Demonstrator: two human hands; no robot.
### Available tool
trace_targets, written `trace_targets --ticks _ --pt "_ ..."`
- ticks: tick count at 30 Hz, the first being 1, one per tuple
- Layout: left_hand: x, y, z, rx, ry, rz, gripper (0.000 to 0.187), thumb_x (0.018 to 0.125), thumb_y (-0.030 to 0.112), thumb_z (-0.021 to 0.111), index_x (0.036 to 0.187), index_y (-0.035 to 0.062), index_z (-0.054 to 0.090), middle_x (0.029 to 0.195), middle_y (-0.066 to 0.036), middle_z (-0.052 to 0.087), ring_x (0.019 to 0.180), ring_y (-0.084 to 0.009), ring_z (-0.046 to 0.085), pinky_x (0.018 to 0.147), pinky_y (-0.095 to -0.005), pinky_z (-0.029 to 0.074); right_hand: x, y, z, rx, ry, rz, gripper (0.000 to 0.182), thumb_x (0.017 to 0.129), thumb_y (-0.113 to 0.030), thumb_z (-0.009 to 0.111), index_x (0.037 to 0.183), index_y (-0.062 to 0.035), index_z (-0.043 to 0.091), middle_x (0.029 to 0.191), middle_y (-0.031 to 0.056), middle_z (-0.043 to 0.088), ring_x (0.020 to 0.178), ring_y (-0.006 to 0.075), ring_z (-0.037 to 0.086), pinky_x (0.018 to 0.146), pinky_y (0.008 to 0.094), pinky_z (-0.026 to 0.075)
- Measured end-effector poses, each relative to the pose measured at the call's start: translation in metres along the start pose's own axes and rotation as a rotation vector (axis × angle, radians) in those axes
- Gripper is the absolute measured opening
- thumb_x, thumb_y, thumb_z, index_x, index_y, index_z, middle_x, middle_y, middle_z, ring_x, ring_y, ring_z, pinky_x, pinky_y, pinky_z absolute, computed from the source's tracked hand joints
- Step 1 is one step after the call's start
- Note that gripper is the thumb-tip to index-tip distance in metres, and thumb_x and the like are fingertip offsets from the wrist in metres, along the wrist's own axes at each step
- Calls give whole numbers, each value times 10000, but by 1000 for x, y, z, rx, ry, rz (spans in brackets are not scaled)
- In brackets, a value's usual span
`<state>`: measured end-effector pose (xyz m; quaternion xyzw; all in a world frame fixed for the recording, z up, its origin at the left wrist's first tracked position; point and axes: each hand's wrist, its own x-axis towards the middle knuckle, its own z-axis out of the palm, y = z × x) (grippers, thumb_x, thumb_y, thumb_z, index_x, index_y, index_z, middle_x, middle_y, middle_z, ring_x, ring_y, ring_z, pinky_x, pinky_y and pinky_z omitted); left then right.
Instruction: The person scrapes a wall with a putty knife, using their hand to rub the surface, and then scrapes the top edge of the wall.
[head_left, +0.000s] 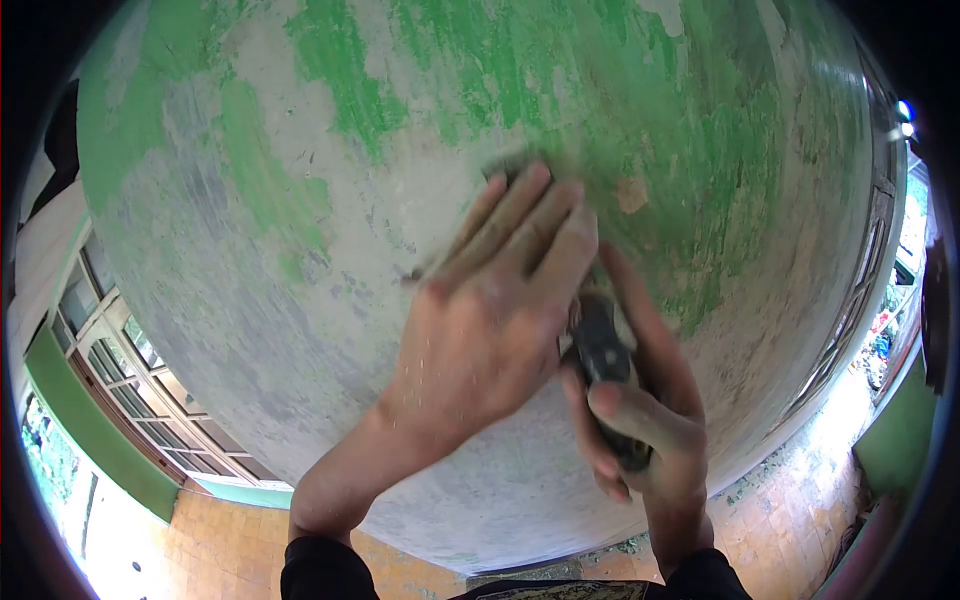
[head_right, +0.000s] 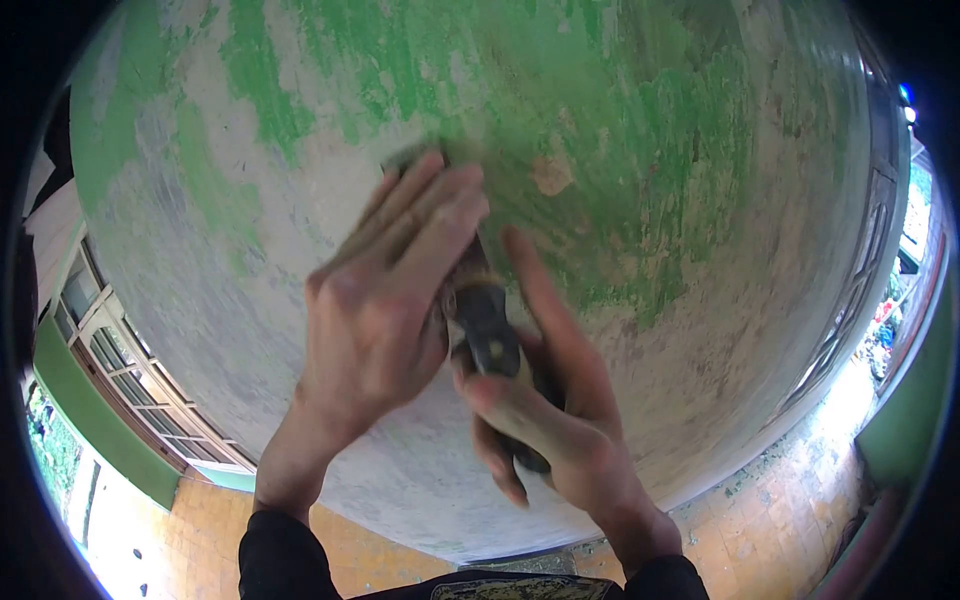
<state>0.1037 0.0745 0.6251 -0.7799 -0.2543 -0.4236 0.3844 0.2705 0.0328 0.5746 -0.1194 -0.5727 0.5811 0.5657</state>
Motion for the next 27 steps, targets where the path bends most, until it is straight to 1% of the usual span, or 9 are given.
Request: trace_targets --ticks 2,3,4,6,12,17,21,24,27 --pt "-10 8 -6 -35 -133 -11 424 786 17 636 1209 -18 634 1299 -199 648 1263 -405 590 1089 -493 469 -9 2 -2 251 -152 175 885 933 -37 525 1633 -146 -5 922 93 551 444 84 437 368 242 347" --pt "-9 6 -8 -35 -131 -8 424 786 17 636 1209 -18 634 1299 -199 648 1263 -405 590 1089 -493 469 -9 3 2 208 -212 147 876 947 -40 508 1633 -161 -22 852 67 499 445 70 422 395 235 348" --pt "-8 6 -11 -31 -153 -11 424 786 29 654 1208 -11 637 1300 -192 649 1259 -399 594 1083 -488 477 -8 2 8 207 -209 149 876 947 -40 508 1633 -161 -22 852 67 499 445 70 422 395 235 348" --pt "-6 3 -15 -32 -184 -21 424 786 40 672 1207 -5 640 1301 -184 651 1256 -393 598 1078 -483 485 -7 -2 27 195 30 170 956 812 -125 617 1623 -84 112 730 47 456 342 67 298 321 218 270" --pt "0 -4 -17 6 -145 21 432 749 47 706 1177 10 664 1287 -170 663 1244 -388 608 1054 -464 509 -4 -7 27 214 3 180 949 821 -112 598 1624 -91 94 728 51 446 344 78 274 325 223 269" --pt "6 0 -21 -64 -134 -26 452 713 47 716 1160 3 663 1245 -172 685 1221 -392 623 1046 -462 516 -7 -13 30 242 22 195 918 833 -119 584 1625 -97 120 751 60 454 354 70 266 326 222 260" --pt "7 -3 -13 26 -102 27 437 717 51 709 1148 0 662 1235 -178 687 1210 -401 628 1037 -459 521 -1 -11 26 183 -2 127 894 841 -110 572 1624 -101 142 783 69 464 376 54 266 330 214 245" --pt "15 -5 -14 37 -51 15 420 725 39 688 1142 1 661 1240 -186 682 1220 -407 618 1031 -458 522 4 -23 28 204 -3 143 881 842 -103 571 1619 -82 156 785 69 461 390 48 259 335 207 237" --pt "11 1 -19 21 -111 11 418 725 20 666 1143 3 661 1241 -190 679 1225 -410 613 1030 -453 522 -4 -18 25 224 -18 154 881 843 -105 575 1616 -66 156 796 74 460 393 49 252 337 203 232"
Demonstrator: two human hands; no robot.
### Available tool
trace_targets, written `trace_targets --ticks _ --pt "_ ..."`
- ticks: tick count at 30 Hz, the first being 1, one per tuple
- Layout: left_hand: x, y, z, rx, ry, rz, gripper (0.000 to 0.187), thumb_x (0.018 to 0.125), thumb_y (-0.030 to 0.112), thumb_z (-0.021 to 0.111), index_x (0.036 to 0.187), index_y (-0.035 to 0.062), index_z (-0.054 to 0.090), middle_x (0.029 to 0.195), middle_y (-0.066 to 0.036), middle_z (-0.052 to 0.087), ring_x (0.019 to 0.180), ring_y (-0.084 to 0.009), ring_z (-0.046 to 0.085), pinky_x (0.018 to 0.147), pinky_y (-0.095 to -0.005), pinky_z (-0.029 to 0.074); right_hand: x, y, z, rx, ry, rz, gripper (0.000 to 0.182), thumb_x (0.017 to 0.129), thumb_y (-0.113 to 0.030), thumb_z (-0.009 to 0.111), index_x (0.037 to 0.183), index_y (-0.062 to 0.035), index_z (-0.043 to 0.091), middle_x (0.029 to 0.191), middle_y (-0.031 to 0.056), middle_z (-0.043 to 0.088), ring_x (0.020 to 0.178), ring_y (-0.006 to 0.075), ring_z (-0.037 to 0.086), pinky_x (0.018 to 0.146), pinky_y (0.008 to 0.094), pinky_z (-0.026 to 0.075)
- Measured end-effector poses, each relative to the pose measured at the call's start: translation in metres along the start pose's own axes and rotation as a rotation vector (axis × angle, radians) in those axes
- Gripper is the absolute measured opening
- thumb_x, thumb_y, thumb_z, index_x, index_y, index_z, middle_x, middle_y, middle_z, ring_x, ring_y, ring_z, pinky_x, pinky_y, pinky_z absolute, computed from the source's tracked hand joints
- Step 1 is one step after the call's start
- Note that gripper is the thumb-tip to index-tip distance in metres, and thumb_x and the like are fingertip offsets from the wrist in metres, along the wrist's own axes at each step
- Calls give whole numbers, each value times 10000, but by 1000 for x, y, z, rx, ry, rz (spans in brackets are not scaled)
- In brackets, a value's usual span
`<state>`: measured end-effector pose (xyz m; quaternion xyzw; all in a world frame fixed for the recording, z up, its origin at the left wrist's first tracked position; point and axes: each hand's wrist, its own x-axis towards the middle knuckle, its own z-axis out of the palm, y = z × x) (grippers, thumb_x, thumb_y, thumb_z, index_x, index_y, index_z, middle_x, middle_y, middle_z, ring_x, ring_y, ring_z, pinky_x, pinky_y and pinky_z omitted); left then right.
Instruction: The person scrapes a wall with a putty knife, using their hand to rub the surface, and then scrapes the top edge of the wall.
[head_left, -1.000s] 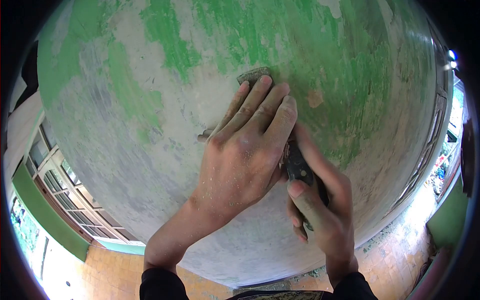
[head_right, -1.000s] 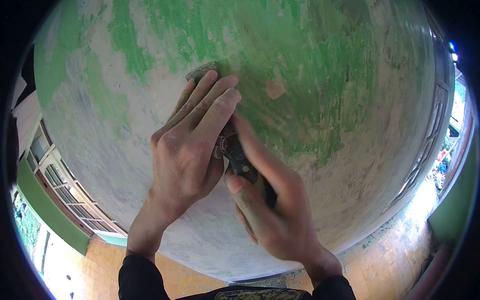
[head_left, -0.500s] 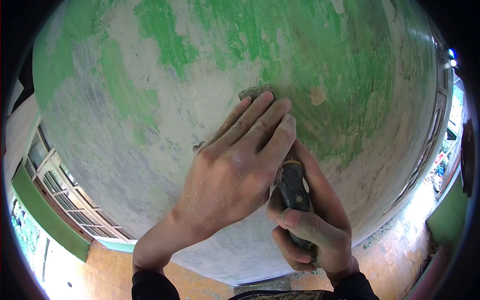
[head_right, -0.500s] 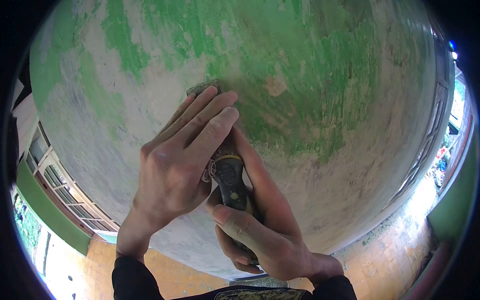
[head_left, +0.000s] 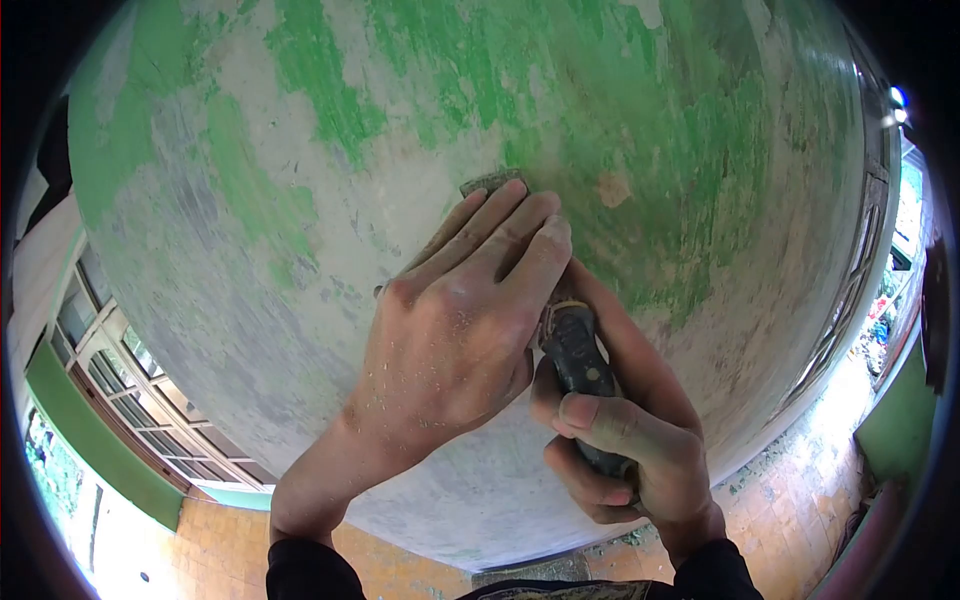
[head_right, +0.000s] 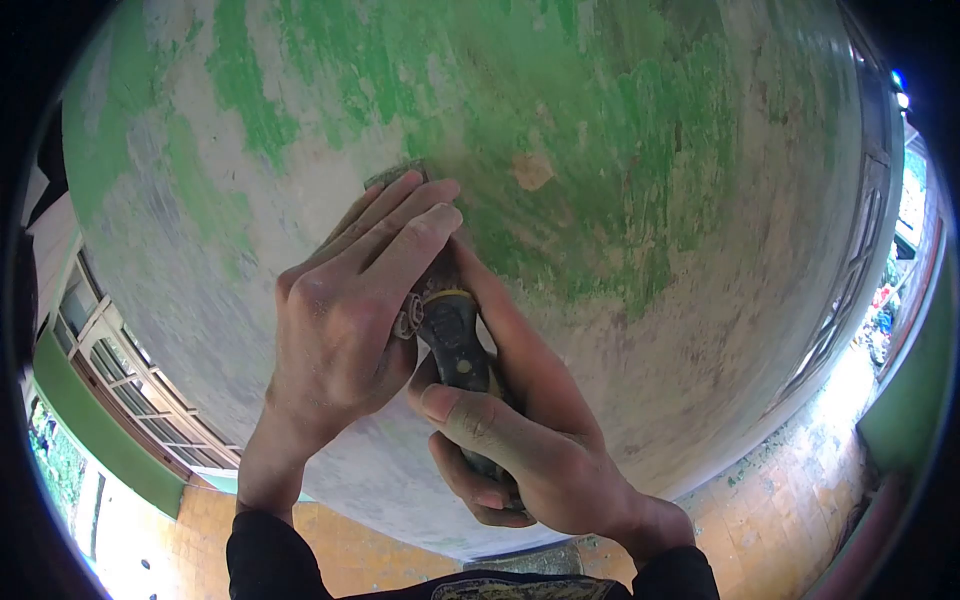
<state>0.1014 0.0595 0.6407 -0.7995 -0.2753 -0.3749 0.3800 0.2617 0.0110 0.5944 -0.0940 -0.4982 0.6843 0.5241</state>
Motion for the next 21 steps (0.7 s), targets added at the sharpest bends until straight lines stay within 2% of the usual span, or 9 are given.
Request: trace_targets --ticks 6,15,17,21 --pt "-2 1 2 -35 10 -37 421 725 -2 624 1145 1 661 1228 -194 684 1214 -418 619 1018 -457 526 2 1 -6 -6 -8 25 898 824 -116 588 1615 -62 165 808 71 464 394 51 254 337 206 231" --pt "-4 -4 6 -42 37 -30 376 761 39 599 1129 -9 662 1209 -202 690 1198 -432 624 1025 -474 519 2 -2 4 28 47 39 943 786 -110 608 1619 -82 168 765 62 459 376 50 252 325 207 229" --pt "2 -8 5 -49 94 -22 397 738 26 601 1129 -9 664 1191 -209 695 1192 -430 628 1020 -471 524 8 -6 7 21 59 49 952 779 -107 612 1619 -77 164 765 62 459 376 50 248 324 204 231" --pt "0 -3 0 -54 47 -12 421 721 25 603 1137 -5 661 1181 -207 700 1185 -427 633 1008 -468 532 4 -3 2 69 39 54 970 765 -92 620 1617 -63 156 764 62 454 376 48 236 321 201 228"
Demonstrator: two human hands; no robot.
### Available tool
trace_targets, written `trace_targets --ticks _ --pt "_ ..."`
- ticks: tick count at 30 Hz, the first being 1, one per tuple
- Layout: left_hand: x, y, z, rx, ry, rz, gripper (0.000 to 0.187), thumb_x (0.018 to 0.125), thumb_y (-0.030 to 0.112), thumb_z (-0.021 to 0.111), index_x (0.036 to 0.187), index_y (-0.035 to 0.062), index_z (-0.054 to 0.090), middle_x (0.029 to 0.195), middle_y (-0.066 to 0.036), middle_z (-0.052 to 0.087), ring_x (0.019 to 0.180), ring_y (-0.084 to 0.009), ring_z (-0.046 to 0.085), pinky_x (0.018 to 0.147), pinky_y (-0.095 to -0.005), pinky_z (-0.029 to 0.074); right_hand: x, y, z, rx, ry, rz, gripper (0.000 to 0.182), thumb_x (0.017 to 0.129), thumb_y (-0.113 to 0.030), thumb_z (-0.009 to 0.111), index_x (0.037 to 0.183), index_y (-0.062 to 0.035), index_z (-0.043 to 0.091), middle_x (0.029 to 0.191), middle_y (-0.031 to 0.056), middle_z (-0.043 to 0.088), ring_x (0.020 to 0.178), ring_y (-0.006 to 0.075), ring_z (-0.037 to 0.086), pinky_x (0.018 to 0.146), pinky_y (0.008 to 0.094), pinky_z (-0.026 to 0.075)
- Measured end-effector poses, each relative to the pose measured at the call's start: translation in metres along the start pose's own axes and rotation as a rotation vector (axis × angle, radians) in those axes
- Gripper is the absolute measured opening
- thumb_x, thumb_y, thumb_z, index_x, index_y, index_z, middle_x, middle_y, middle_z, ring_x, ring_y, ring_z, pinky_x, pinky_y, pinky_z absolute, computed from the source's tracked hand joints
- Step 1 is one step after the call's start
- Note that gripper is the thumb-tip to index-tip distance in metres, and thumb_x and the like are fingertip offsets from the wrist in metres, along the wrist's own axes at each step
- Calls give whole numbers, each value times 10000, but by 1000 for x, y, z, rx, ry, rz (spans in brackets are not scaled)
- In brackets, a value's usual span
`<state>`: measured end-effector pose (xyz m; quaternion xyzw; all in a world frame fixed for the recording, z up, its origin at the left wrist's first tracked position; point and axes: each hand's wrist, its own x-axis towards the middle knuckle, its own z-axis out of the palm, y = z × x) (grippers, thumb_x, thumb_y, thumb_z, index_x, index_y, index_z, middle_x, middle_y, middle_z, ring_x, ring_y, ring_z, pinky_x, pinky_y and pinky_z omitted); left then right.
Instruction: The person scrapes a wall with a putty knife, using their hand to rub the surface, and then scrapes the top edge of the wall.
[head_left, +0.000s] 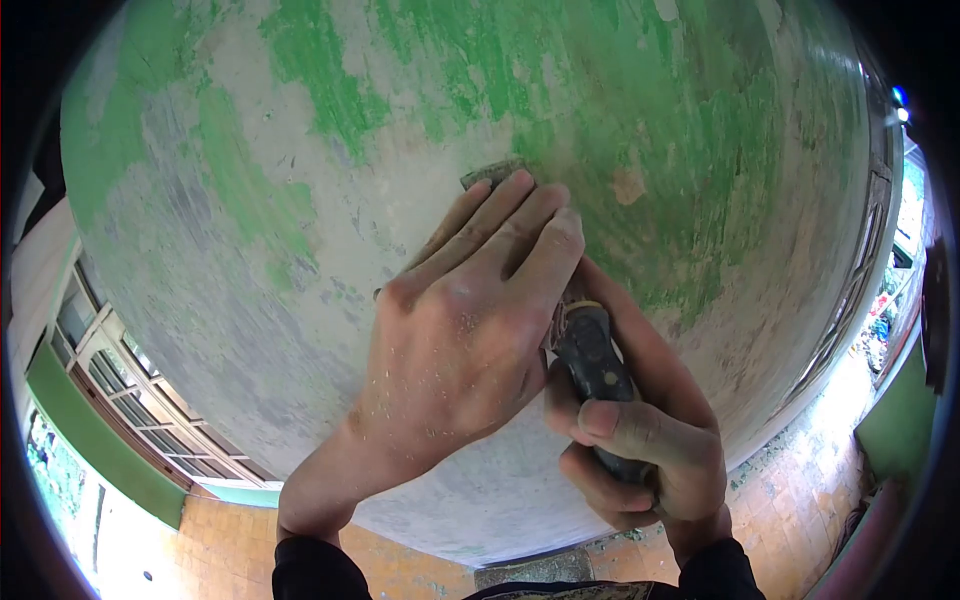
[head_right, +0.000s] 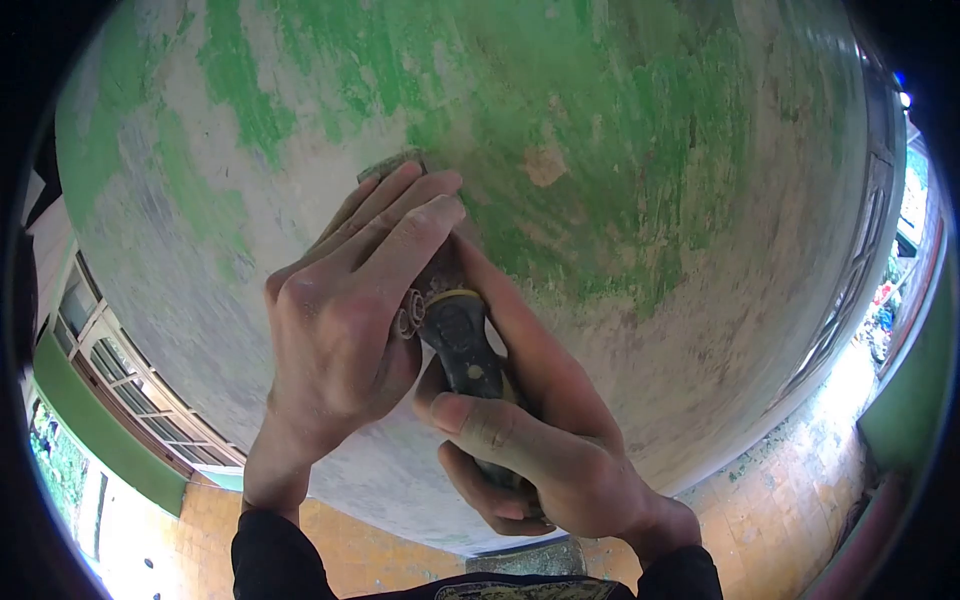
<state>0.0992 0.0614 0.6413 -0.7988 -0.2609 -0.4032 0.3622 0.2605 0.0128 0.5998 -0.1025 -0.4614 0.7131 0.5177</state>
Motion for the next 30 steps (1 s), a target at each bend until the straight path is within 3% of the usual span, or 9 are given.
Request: trace_targets --ticks 12,20,30 --pt "8 -6 -1 38 49 0 412 708 4 581 1112 -14 661 1176 -223 693 1180 -437 628 1016 -473 522 4 -9 6 -104 17 -39 910 771 -90 605 1601 -56 235 811 70 475 392 43 247 332 200 234" --pt "11 -5 -9 54 36 -30 408 739 -6 586 1136 47 658 1158 -170 701 1165 -396 642 906 -442 561 7 -9 15 -102 7 -102 903 776 -117 608 1586 -1 226 803 79 461 386 37 213 313 188 191" --pt "12 -5 -10 31 19 3 427 695 -22 616 1117 23 660 1136 -173 707 1159 -392 649 920 -443 559 7 -8 14 -73 6 -99 888 821 -126 612 1599 -31 195 802 77 453 365 36 216 304 189 184"
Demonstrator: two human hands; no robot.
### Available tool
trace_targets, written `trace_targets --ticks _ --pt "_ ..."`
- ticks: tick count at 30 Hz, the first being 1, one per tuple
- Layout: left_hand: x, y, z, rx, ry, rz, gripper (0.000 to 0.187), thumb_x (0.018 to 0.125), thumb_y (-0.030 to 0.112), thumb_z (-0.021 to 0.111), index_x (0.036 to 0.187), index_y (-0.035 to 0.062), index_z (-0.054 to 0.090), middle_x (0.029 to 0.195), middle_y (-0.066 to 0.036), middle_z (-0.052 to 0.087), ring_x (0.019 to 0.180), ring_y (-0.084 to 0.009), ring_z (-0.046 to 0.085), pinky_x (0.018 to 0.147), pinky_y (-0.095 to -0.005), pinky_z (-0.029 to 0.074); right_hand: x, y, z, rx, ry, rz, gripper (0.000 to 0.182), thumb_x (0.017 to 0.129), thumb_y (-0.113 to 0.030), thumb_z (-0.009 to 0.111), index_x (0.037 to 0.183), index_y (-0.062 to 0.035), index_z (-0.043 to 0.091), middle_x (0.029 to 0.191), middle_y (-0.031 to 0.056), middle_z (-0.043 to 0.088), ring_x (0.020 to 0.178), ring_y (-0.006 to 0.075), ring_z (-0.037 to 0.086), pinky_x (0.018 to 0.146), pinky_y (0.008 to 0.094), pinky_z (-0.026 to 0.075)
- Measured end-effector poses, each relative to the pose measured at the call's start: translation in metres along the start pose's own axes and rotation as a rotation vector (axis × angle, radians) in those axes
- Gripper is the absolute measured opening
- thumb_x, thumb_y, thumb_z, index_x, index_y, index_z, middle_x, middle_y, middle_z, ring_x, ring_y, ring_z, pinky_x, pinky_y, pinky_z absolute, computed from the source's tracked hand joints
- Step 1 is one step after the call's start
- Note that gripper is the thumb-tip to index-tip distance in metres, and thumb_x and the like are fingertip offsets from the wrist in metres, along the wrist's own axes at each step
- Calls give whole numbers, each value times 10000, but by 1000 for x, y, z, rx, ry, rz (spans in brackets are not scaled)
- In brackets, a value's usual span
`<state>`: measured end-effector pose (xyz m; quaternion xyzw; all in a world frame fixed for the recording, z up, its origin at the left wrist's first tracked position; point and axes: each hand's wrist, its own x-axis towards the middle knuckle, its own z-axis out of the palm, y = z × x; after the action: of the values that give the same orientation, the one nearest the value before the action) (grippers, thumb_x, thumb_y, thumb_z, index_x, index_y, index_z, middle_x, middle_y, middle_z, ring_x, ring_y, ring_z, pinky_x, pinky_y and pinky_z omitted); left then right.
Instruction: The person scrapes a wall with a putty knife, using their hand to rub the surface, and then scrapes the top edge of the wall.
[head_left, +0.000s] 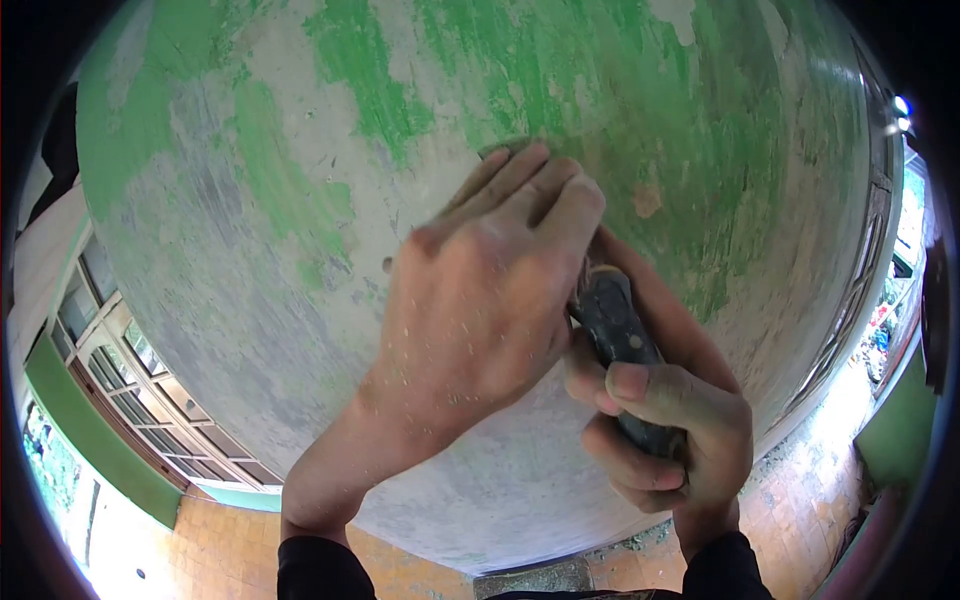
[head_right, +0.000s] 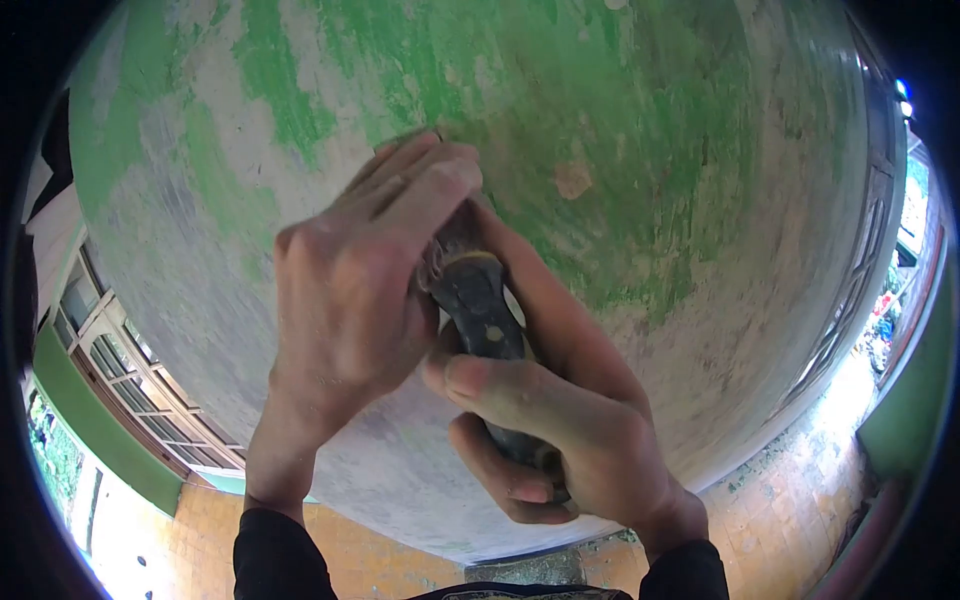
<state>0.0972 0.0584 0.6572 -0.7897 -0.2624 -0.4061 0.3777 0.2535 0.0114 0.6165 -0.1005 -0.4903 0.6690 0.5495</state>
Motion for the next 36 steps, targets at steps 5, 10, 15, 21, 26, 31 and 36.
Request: trace_targets --ticks 5,10,15,21,26,31,36 --pt "-4 0 5 -55 31 4 411 698 -18 622 1106 18 658 1117 -197 699 1147 -404 644 909 -446 558 -2 3 -2 6 2 30 871 840 -112 612 1603 -49 198 815 72 459 359 34 236 302 193 184" --pt "6 -1 -1 -18 -18 -56 383 741 -7 600 1116 36 656 1122 -198 698 1141 -410 645 892 -449 564 -2 5 -3 13 3 -12 867 842 -119 615 1607 -74 210 826 67 472 364 32 266 289 202 172" --pt "3 -5 5 -14 46 -2 361 758 2 587 1110 45 658 1116 -193 699 1123 -416 649 874 -451 566 6 0 -6 35 -41 9 858 847 -108 607 1605 -64 209 825 63 469 364 26 265 286 200 170" --pt "1 -2 4 -60 41 11 377 726 -16 582 1093 23 657 1101 -191 703 1111 -418 658 867 -448 564 -1 3 -7 28 -22 7 843 852 -87 588 1603 -54 207 835 73 469 364 24 257 285 196 168" --pt "-2 0 5 -46 53 -2 382 689 -32 567 1056 18 658 1075 -194 700 1081 -429 654 869 -448 555 -2 4 -6 63 -55 4 842 850 -82 579 1601 -40 199 836 79 473 364 26 252 287 194 172" --pt "4 -1 -3 -78 -43 -70 395 700 -17 552 1080 27 650 1076 -205 694 1087 -434 648 870 -460 550 2 -1 -4 82 -87 5 838 848 -69 561 1600 -33 193 830 83 472 360 28 254 285 192 170" --pt "2 -3 -2 -108 -17 -40 397 722 -10 554 1105 38 645 1083 -208 694 1117 -419 645 879 -459 551 -2 -3 -3 72 -73 30 822 854 -65 539 1602 -43 199 818 77 469 354 26 256 280 192 159"
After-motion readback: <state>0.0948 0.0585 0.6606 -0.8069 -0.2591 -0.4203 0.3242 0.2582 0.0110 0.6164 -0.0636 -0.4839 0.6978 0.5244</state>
